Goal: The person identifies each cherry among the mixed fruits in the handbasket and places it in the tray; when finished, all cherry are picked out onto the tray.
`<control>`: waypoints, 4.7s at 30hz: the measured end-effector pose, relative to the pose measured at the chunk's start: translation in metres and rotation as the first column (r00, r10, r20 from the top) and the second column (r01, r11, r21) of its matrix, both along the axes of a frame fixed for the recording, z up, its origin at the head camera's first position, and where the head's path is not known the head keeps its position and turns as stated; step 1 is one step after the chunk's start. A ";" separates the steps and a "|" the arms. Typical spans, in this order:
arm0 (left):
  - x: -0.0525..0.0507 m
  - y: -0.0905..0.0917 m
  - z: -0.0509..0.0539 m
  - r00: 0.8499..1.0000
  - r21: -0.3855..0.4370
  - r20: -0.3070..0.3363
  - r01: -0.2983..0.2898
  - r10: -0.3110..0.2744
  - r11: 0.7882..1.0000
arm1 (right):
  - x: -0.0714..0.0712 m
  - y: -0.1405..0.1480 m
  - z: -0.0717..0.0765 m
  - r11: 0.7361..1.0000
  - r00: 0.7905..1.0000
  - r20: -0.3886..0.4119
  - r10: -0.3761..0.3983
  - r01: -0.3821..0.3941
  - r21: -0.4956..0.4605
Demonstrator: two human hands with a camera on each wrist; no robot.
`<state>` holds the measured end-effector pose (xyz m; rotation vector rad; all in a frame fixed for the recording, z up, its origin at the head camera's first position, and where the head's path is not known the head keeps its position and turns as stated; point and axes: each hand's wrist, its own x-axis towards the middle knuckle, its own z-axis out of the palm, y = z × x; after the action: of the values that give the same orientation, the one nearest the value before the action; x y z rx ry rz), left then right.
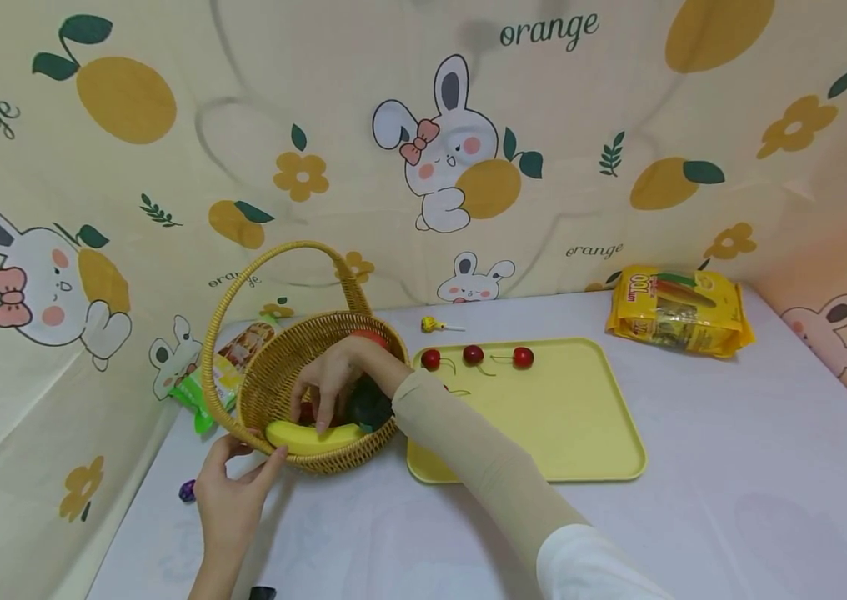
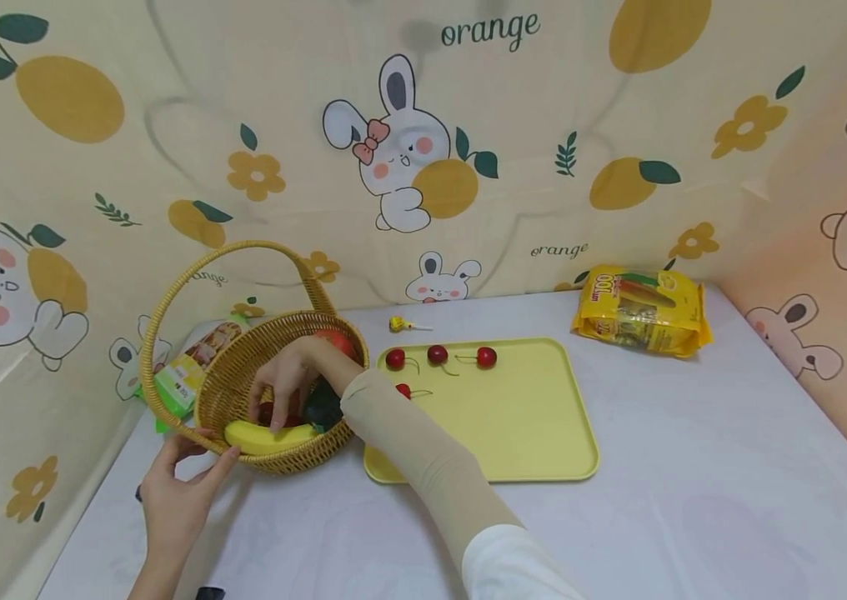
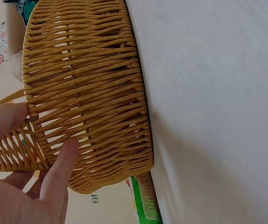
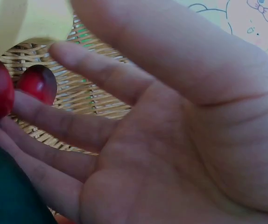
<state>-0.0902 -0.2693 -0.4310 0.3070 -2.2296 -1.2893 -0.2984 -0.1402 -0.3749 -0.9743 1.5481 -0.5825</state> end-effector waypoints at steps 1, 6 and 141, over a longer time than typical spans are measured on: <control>0.000 0.000 0.000 1.000 0.005 -0.002 0.003 -0.003 1.000 | 0.000 0.000 0.000 1.000 1.000 -0.002 0.000 0.000 0.006; 0.001 -0.001 -0.002 1.000 0.006 -0.006 0.007 -0.006 1.000 | 0.001 -0.001 0.000 1.000 1.000 -0.003 0.011 -0.011 0.018; 0.001 0.005 0.007 1.000 0.034 -0.003 -0.007 0.007 0.999 | 0.024 0.292 -0.029 0.780 0.734 -0.357 -0.578 0.368 -0.505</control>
<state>-0.0889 -0.2639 -0.4239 0.3251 -2.2038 -1.3241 -0.2744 0.1514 -0.4036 -1.0795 2.2438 -1.1289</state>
